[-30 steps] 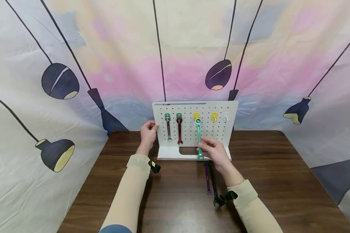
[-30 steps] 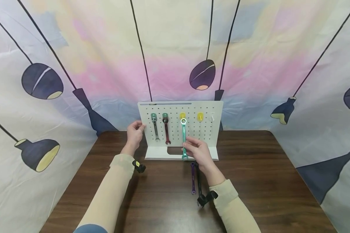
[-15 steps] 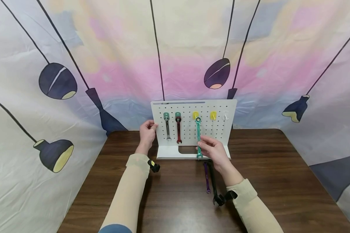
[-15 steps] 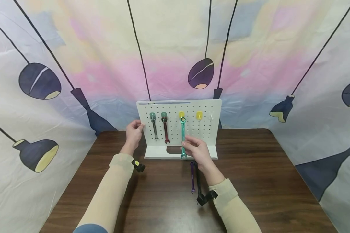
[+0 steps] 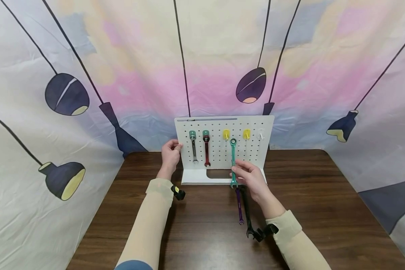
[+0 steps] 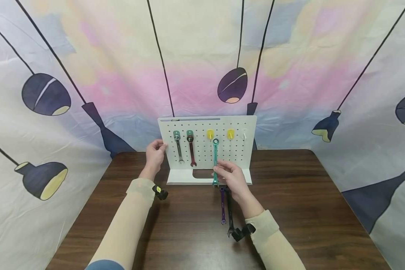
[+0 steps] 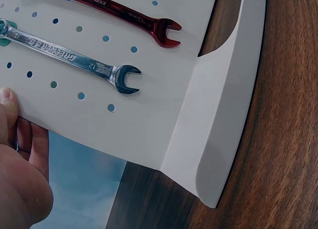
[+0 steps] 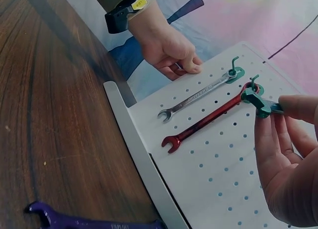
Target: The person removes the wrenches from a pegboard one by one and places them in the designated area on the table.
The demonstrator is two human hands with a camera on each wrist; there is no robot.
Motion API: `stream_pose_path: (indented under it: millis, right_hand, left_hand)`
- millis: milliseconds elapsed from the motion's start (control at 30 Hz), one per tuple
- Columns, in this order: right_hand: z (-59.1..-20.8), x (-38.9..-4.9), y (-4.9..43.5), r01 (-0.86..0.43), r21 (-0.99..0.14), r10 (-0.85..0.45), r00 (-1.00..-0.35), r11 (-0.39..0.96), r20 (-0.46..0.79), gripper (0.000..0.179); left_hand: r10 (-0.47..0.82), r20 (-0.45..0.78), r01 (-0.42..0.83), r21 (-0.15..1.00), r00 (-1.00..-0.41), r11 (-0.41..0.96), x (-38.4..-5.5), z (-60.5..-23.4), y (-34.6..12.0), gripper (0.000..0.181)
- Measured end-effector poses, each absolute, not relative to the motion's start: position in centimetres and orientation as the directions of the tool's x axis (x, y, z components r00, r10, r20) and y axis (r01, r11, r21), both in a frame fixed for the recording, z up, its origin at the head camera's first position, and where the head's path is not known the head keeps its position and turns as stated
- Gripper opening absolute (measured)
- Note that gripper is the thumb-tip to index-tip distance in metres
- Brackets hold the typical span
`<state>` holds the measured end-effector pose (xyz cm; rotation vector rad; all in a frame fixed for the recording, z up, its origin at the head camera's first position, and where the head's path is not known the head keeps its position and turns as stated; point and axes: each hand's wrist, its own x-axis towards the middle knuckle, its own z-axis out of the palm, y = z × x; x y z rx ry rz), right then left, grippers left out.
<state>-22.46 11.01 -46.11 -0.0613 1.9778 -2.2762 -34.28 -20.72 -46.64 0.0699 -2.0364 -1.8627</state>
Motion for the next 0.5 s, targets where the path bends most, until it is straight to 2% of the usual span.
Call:
stream_pose_path:
  millis: [300, 500]
  right_hand:
    - [-46.8, -22.0, 12.3, 0.115, -0.983, -0.122, -0.988, -0.143, -0.098, 0.045]
    - [-47.4, -21.7, 13.3, 0.133, -0.984, -0.099, -0.988, -0.115, -0.121, 0.036]
  left_hand:
    - [-0.290, 0.257, 0.229, 0.965, -0.922, 0.129, -34.3, -46.8, -20.7, 0.009]
    - [-0.290, 0.258, 0.230, 0.965, -0.922, 0.127, -34.4, -46.8, -20.7, 0.008]
